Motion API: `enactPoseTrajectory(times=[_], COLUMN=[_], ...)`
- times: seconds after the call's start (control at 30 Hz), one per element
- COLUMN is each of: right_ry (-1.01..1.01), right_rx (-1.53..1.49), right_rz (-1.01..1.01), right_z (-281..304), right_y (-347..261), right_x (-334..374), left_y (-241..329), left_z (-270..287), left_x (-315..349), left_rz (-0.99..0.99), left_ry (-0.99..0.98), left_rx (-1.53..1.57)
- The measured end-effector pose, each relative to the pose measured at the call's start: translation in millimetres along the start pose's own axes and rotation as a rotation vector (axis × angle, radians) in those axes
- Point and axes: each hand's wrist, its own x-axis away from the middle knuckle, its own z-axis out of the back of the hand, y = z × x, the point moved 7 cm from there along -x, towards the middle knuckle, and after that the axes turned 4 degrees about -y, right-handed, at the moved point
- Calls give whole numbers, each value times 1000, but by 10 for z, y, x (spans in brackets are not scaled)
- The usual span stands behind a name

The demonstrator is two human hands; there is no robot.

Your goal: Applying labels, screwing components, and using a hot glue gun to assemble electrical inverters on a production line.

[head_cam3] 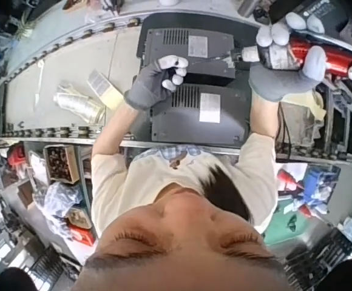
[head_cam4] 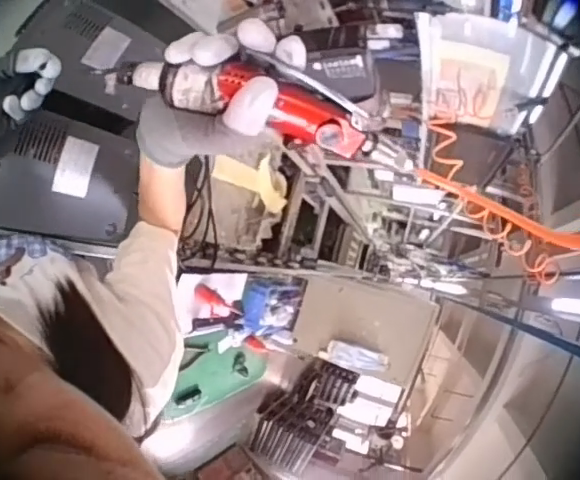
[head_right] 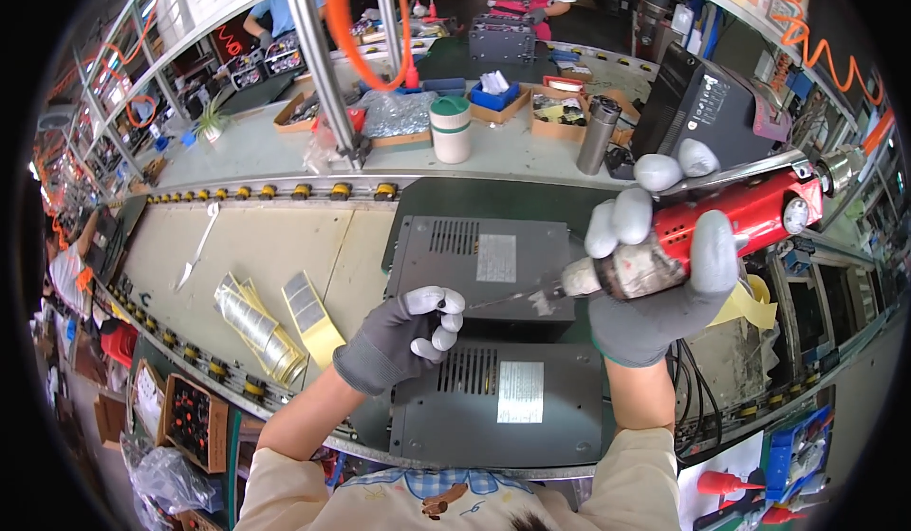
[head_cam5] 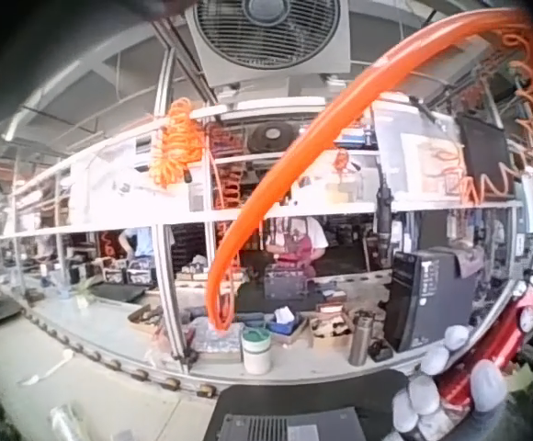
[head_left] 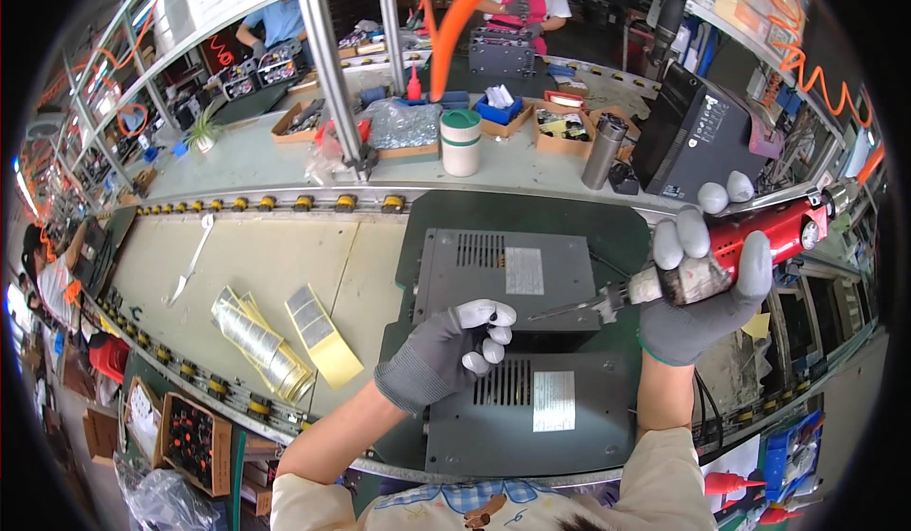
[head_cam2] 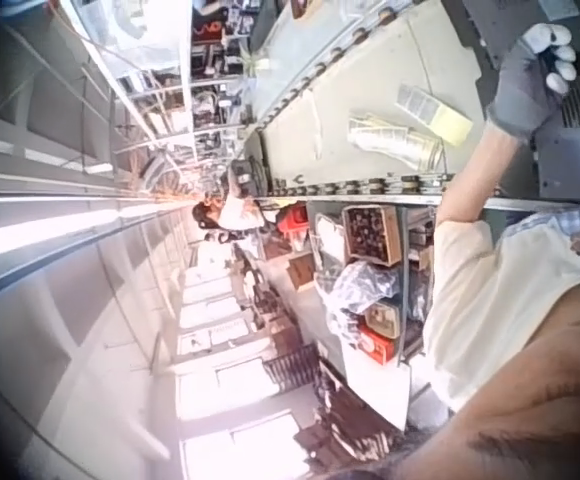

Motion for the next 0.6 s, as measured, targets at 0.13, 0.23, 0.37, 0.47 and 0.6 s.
enactPoseTrajectory(times=[0.13, 0.23, 0.37, 0.47, 0.6], right_ry=[-56, -64, -103, -62, -52], right_rx=[-163, -176, -190, -142, -107], right_rz=[-32, -61, -65, -39, -103], right_z=[71, 172, 263, 335, 381], right_y=[122, 233, 372, 421, 304], right_x=[-38, -56, -66, -65, -49], left_y=[-63, -82, -56, -29, -129], left_z=[35, 40, 113, 92, 32], left_x=[-243, -350, -381, -382, -491], left_rz=[39, 41, 59, 60, 61], left_ry=[76, 122, 198, 200, 74], left_rx=[-54, -62, -53, -110, -77])
